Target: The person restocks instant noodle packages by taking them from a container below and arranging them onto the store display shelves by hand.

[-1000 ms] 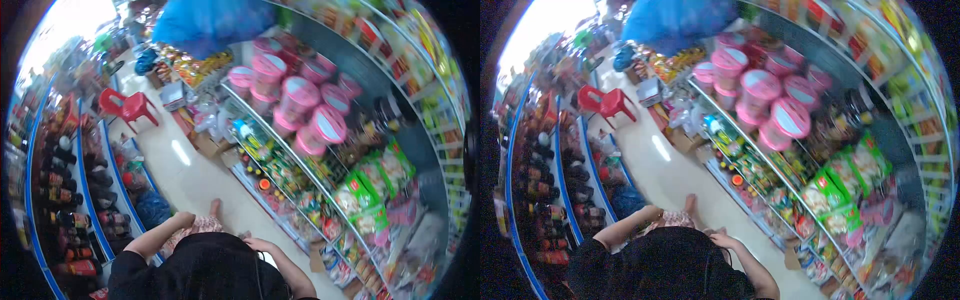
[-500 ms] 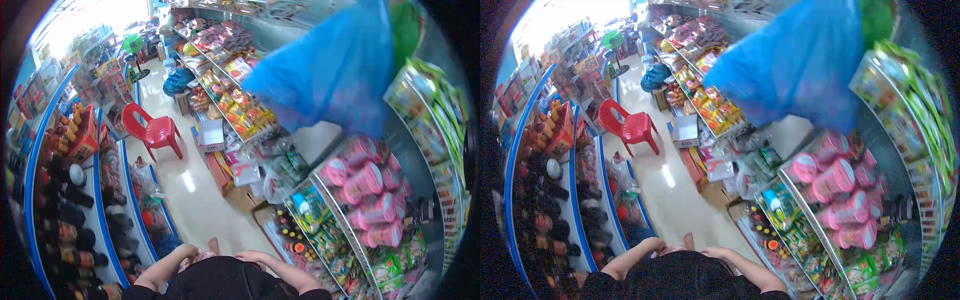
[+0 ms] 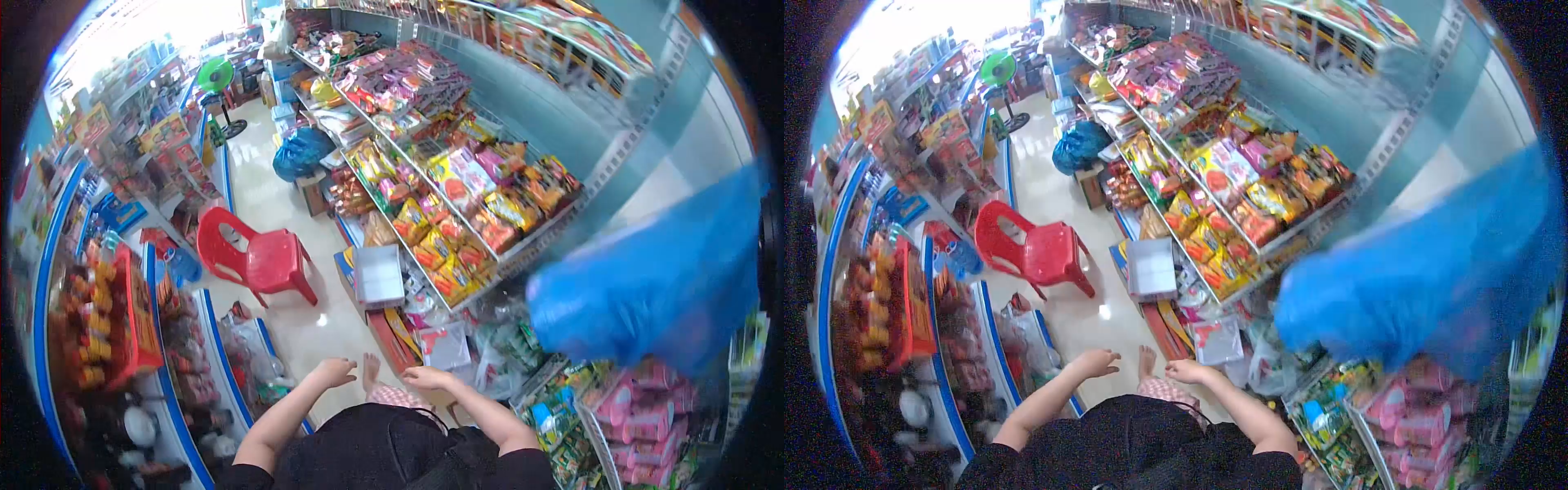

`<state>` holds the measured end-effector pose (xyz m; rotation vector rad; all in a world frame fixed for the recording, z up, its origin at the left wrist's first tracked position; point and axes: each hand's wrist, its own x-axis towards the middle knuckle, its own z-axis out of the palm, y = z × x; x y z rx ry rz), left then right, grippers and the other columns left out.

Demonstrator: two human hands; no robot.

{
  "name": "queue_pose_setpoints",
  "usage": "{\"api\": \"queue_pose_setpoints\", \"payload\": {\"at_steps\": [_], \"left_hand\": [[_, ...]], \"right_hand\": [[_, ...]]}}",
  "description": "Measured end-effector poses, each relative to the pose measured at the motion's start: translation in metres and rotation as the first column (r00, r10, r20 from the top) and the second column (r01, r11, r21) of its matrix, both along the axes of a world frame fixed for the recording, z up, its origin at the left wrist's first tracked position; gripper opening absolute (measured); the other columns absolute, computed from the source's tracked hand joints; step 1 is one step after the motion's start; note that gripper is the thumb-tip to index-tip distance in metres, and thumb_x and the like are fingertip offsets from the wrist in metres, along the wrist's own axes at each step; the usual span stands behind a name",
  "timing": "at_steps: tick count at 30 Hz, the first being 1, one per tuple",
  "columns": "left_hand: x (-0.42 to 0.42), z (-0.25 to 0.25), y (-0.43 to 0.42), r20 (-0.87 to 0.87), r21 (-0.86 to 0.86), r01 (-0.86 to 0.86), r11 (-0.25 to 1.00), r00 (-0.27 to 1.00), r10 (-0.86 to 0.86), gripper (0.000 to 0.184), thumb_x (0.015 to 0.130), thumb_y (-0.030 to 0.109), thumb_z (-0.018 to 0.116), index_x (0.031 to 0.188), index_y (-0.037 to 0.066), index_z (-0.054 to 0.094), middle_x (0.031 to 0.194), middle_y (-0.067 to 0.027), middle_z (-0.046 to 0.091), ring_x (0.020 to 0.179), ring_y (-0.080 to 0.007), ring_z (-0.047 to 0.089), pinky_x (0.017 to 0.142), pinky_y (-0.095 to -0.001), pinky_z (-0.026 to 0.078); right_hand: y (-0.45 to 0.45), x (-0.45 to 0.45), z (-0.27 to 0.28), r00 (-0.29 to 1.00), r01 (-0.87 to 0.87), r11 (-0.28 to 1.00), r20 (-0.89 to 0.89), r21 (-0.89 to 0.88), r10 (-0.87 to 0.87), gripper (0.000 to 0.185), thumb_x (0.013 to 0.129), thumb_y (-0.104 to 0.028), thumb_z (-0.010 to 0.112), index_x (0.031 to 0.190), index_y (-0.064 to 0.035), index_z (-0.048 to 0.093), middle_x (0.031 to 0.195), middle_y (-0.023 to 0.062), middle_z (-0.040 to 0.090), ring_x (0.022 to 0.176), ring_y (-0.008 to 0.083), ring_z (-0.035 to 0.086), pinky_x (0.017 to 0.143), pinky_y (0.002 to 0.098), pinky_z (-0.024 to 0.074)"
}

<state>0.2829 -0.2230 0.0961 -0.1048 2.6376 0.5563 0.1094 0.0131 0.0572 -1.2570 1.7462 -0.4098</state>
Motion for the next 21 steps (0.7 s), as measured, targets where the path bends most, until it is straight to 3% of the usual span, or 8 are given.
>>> {"api": "queue_pose_setpoints", "payload": {"at_steps": [4,5,7,9,11,13,18,21], "left_hand": [[-0.062,-0.01,-0.082,0.09,0.071,0.025,0.997,0.995,-0.031,0.044,0.081,0.037,0.058,0.116,0.01,0.053,0.108,-0.0161,0.058,0.098,-0.0305,0.057,0.082,-0.0419,0.046],[-0.081,-0.019,-0.101,0.091,0.111,0.043,0.993,0.994,-0.053,0.045,0.081,0.037,0.058,0.116,0.009,0.053,0.11,-0.0162,0.057,0.1,-0.0308,0.056,0.083,-0.0418,0.046],[-0.116,-0.013,-0.132,0.036,0.16,0.045,0.986,0.998,-0.052,0.045,0.082,0.037,0.057,0.116,0.007,0.052,0.106,-0.0177,0.059,0.097,-0.0332,0.057,0.083,-0.041,0.046],[-0.159,-0.022,-0.162,-0.011,0.241,0.097,0.966,0.995,-0.097,0.044,0.082,0.036,0.057,0.116,0.007,0.052,0.101,-0.0184,0.061,0.093,-0.0338,0.058,0.08,-0.0409,0.046],[-0.215,-0.016,-0.182,0.039,0.353,0.085,0.932,0.994,-0.105,0.044,0.081,0.033,0.059,0.116,0.007,0.052,0.099,-0.0173,0.062,0.089,-0.0329,0.06,0.077,-0.0398,0.048],[-0.272,-0.038,-0.203,0.056,0.426,0.04,0.904,0.996,-0.071,0.044,0.079,0.031,0.061,0.115,0.007,0.052,0.093,-0.0158,0.064,0.081,-0.0323,0.062,0.072,-0.039,0.049],[-0.404,-0.076,-0.242,-0.204,0.49,0.041,0.871,0.977,0.069,0.045,0.076,0.026,0.06,0.115,0.004,0.052,0.075,-0.0223,0.062,0.072,-0.0352,0.062,0.067,-0.0422,0.05],[-0.467,-0.142,-0.252,-0.23,0.472,-0.038,0.881,0.959,0.165,0.042,0.078,0.027,0.055,0.111,0.002,0.053,0.084,-0.0267,0.061,0.08,-0.0393,0.061,0.072,-0.0456,0.048]], "right_hand": [[-0.072,-0.081,0.02,0.981,0.16,0.987,0.118,-0.036,-0.154,0.033,0.086,-0.032,0.047,0.101,-0.0054,0.059,0.095,0.0144,0.064,0.083,0.0279,0.062,0.073,0.0373,0.0491],[-0.086,-0.104,0.0,0.978,0.168,0.985,-0.123,-0.024,-0.17,0.034,0.085,-0.033,0.048,0.1,-0.0042,0.059,0.093,0.0157,0.064,0.084,0.028,0.062,0.073,0.0381,0.0488],[-0.107,-0.133,0.031,0.868,0.495,0.868,0.005,0.049,-0.496,0.036,0.082,-0.032,0.05,0.101,-0.0034,0.06,0.093,0.0173,0.063,0.084,0.0285,0.062,0.07,0.0385,0.0482],[-0.113,-0.178,-0.03,0.793,0.606,0.793,-0.031,-0.06,-0.608,0.034,0.083,-0.03,0.049,0.102,-0.0032,0.06,0.092,0.0158,0.064,0.083,0.0267,0.062,0.069,0.0369,0.0479],[-0.121,-0.212,-0.05,0.594,0.796,0.606,0.186,0.007,-0.783,0.032,0.085,-0.028,0.05,0.106,-0.0062,0.059,0.089,0.0059,0.064,0.065,0.0126,0.059,0.055,0.0269,0.0476],[-0.137,-0.229,-0.042,0.292,0.946,0.314,0.201,0.086,-0.935,0.026,0.087,-0.028,0.05,0.102,-0.008,0.059,0.085,0.0044,0.063,0.064,0.012,0.057,0.053,0.0258,0.0459],[-0.206,-0.257,-0.035,-0.103,0.991,-0.067,0.354,0.113,-0.929,0.028,0.088,-0.027,0.049,0.106,-0.0072,0.058,0.089,0.0053,0.063,0.065,0.0147,0.06,0.054,0.0279,0.0478],[-0.235,-0.272,-0.059,-0.246,0.967,-0.196,0.404,0.161,-0.881,0.029,0.086,-0.027,0.051,0.105,-0.008,0.06,0.087,0.0048,0.063,0.066,0.0135,0.06,0.055,0.0273,0.048]]}}
